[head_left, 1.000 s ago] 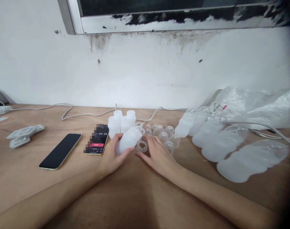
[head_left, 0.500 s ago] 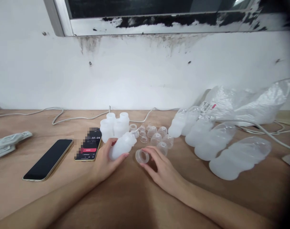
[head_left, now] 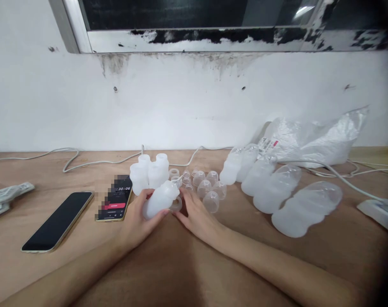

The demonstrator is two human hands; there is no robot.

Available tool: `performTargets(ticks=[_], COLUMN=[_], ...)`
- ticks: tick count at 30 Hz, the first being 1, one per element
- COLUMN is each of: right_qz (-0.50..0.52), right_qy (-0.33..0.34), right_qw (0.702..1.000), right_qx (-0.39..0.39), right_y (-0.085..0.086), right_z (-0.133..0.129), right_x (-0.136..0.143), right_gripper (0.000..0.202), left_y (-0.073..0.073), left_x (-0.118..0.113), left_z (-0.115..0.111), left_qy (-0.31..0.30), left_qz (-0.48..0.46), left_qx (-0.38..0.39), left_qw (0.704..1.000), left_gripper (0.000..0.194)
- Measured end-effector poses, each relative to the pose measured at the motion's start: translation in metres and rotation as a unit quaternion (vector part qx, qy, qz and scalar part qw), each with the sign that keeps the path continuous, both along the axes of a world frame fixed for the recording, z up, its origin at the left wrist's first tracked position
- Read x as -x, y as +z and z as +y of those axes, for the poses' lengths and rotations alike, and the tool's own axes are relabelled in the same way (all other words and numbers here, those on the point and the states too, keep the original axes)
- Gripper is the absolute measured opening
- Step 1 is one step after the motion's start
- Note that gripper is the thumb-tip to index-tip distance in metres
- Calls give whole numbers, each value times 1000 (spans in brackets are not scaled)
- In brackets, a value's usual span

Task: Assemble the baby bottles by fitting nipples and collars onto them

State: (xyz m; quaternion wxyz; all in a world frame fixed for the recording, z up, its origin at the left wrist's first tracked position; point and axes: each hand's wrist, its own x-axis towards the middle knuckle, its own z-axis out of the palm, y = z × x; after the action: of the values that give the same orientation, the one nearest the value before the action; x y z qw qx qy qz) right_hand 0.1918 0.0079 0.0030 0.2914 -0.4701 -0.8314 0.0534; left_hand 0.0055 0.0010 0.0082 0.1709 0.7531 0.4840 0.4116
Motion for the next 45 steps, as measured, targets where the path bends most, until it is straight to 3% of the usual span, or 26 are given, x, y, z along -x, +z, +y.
performTargets(ticks=[4, 7, 12, 15, 18, 21, 23, 29, 34, 41, 45], right_qz=[-55, -104, -109, -82, 52, 235, 286, 168, 113, 97, 93], right_qy=[-46, -93, -70, -17, -21, -62, -41, 78, 158, 166, 160], right_qw=[989, 973, 982, 993, 998, 970, 957, 983, 981, 980, 982], right_qx=[-127, -185, -137, -86, -19, 6, 22, -9, -30, 49, 40], right_y=[12, 7, -11, -10, -3, 2, 2, 2, 2, 1, 2], right_z=[-11, -13, -16, -23, -26, -25, -24, -26, -26, -26, -27], right_x=[-33, -60, -68, -60, -57, -58, -58, -50, -48, -46, -42], right_gripper=[40, 35, 34, 31, 28, 30, 32, 32, 34, 38, 36], left_y=[-2, -3, 0, 4, 6, 6, 5, 0, -2, -2, -2], left_x=[1, 1, -1, -2, -2, -1, -2, -3, -2, -3, -5], left_z=[0, 1, -2, -4, -6, -6, -6, -7, -9, -12, -11], left_qy=[0, -2, -29, -55, -49, -39, -43, -103, -129, -130, -133], left_qz=[3, 15, 45, 61, 70, 89, 107, 148, 166, 159, 156], left_qx=[3, 4, 3, 8, -3, -15, -22, -106, -132, -113, -123], left_qw=[1000, 1000, 999, 997, 996, 995, 993, 978, 969, 972, 971], left_gripper=[37, 39, 38, 39, 39, 37, 39, 49, 47, 46, 45])
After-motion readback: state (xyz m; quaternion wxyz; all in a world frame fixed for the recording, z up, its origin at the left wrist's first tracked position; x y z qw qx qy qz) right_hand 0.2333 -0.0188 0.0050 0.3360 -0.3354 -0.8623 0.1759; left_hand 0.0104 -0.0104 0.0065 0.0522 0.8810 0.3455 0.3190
